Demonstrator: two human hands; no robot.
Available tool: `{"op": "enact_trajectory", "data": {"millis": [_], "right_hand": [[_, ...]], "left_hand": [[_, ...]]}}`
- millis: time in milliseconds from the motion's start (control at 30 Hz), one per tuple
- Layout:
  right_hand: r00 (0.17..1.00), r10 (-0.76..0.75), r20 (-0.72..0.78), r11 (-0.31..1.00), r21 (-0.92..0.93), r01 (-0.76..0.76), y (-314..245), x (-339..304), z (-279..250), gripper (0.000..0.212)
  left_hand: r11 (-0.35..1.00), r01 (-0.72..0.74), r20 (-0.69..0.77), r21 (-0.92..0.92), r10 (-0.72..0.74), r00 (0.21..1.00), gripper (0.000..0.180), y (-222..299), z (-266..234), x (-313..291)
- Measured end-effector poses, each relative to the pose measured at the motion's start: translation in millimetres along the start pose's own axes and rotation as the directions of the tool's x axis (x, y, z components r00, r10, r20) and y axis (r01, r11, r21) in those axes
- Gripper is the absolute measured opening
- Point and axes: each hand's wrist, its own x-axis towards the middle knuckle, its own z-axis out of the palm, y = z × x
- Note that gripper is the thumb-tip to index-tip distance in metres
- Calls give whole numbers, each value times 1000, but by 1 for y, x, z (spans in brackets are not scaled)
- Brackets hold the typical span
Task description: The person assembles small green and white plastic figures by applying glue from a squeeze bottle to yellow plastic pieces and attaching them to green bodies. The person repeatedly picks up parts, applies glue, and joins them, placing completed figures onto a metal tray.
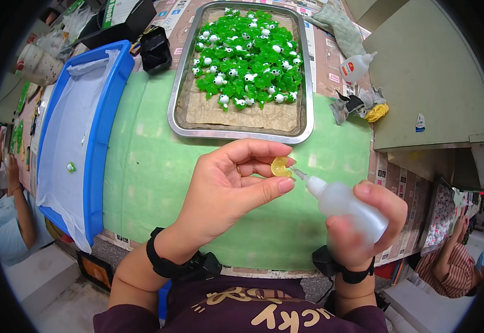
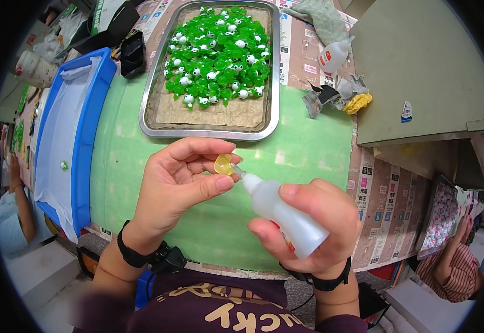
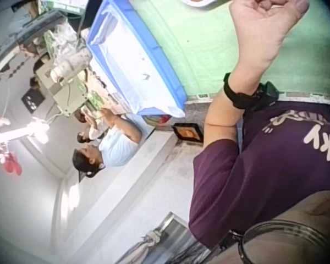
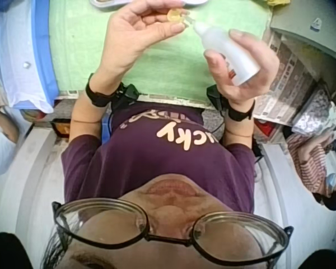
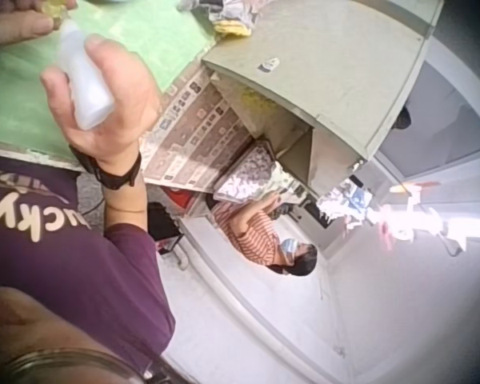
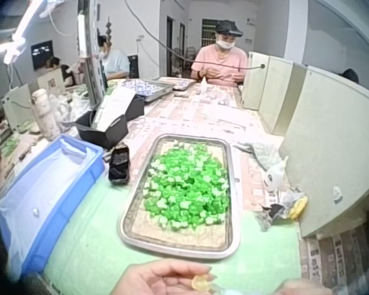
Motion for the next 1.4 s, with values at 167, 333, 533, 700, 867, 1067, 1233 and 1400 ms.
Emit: {"op": "enact_trajectory", "data": {"millis": [167,333,533,700,867,1067,1233,1400], "right_hand": [[1000,-25,-7,1000,-4,25,2,0,1,50],[999,-44,-11,999,-16,44,3,0,3,51],[999,-45,-8,999,-11,45,2,1,2,52],[999,-39,-9,999,-19,38,1,1,2,52],[999,-38,-15,999,-13,38,1,1,2,52],[999,-36,-5,999,7,36,0,2,2,51],[1000,-24,6,999,33,23,1,1,1,50],[1000,16,14,999,45,-17,0,-2,-5,51]], "left_hand": [[1000,6,-10,2,-6,1000,37,0,1,0],[1000,7,-16,-4,-7,1000,38,-1,1,-1],[1000,17,-12,15,-17,1000,38,0,1,-1],[1000,19,-12,23,-18,1000,38,0,1,-1],[1000,13,-8,22,-13,1000,38,0,2,-1],[1000,-7,2,19,7,1000,39,0,4,-2],[999,-16,16,33,15,1000,40,-1,4,-2],[998,-34,22,50,33,999,40,0,4,-2]]}}
